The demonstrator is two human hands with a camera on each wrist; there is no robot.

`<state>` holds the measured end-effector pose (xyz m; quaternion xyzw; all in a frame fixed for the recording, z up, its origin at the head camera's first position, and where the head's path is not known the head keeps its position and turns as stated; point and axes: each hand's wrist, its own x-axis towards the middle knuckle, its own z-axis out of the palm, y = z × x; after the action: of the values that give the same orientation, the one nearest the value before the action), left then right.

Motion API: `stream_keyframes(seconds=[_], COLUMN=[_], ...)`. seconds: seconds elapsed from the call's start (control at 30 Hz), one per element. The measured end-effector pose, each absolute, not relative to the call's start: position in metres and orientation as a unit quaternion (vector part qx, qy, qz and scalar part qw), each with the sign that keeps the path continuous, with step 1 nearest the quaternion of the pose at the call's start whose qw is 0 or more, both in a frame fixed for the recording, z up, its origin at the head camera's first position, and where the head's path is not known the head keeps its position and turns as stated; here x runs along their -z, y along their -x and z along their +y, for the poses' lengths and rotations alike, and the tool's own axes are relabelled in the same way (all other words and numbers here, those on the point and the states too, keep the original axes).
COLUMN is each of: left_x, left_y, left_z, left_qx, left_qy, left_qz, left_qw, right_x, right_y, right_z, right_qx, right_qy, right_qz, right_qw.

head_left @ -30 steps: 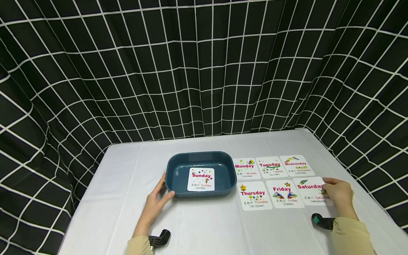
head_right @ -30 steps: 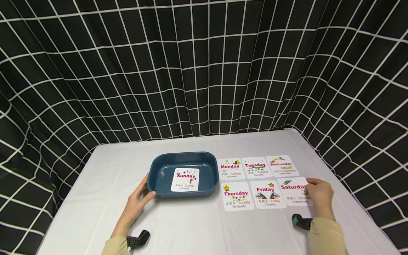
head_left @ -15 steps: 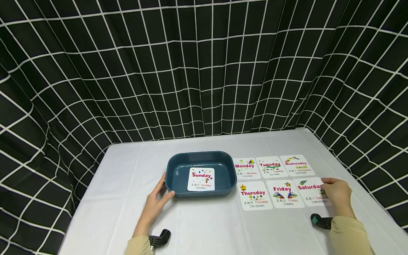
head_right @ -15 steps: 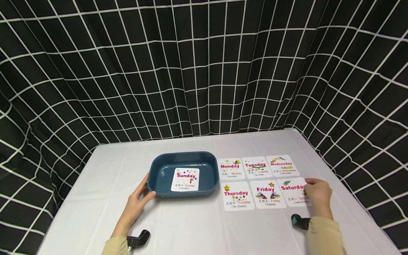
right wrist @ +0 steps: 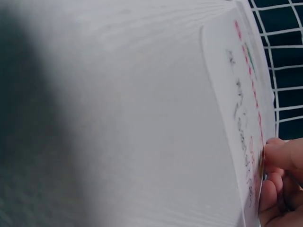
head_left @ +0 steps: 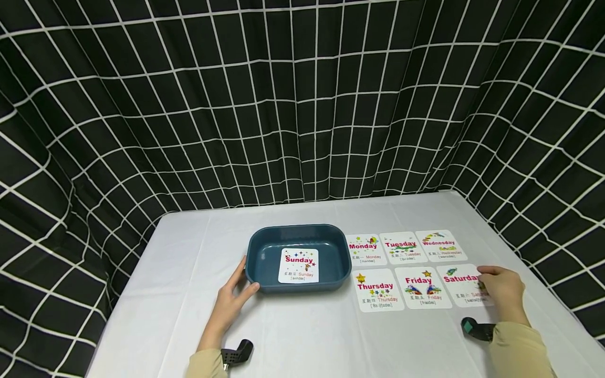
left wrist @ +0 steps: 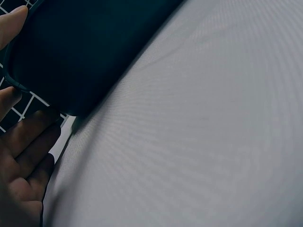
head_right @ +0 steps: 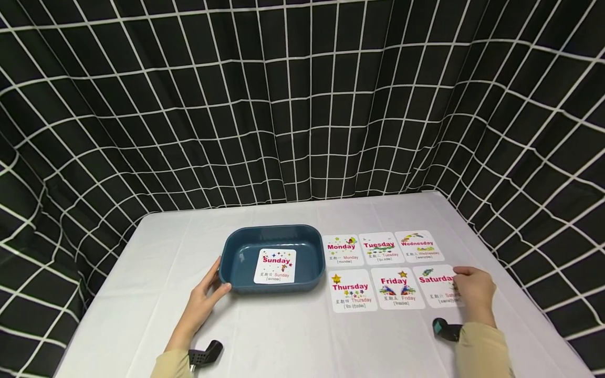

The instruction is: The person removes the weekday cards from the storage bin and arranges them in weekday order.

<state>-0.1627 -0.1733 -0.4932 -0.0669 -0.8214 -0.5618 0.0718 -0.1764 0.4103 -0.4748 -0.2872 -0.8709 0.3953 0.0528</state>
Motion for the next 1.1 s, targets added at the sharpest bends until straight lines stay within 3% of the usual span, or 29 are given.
stream_keyframes(seconds=[0.2,0.6,0.9,1.1], left_x=[0.512,0.511,0.512,0.512], left_y=[0.171,0.172,0.172,0.171], left_z=[-0.179,-0.180,-0.179,-0.180], left_qx=[0.564,0.565,0.565,0.563], left_qy=[0.059,0.064,0.059,0.056], left_qz=[-0.820,-0.820,-0.820,-0.821], left_qw=[0.072,0.071,0.074,0.076], right_x=[0.469,0.469,0.501,0.463], right_y=[0.174,0.185,0.218,0.211], right_z=[0.407,0.394,0.400,0.353], right_qx=[-0.399,-0.456,-0.672,-0.687], right_qy=[0.307,0.317,0.129,0.074], right_qz=[-0.863,-0.829,-0.727,-0.722], right_qw=[0.048,0.063,0.060,0.013])
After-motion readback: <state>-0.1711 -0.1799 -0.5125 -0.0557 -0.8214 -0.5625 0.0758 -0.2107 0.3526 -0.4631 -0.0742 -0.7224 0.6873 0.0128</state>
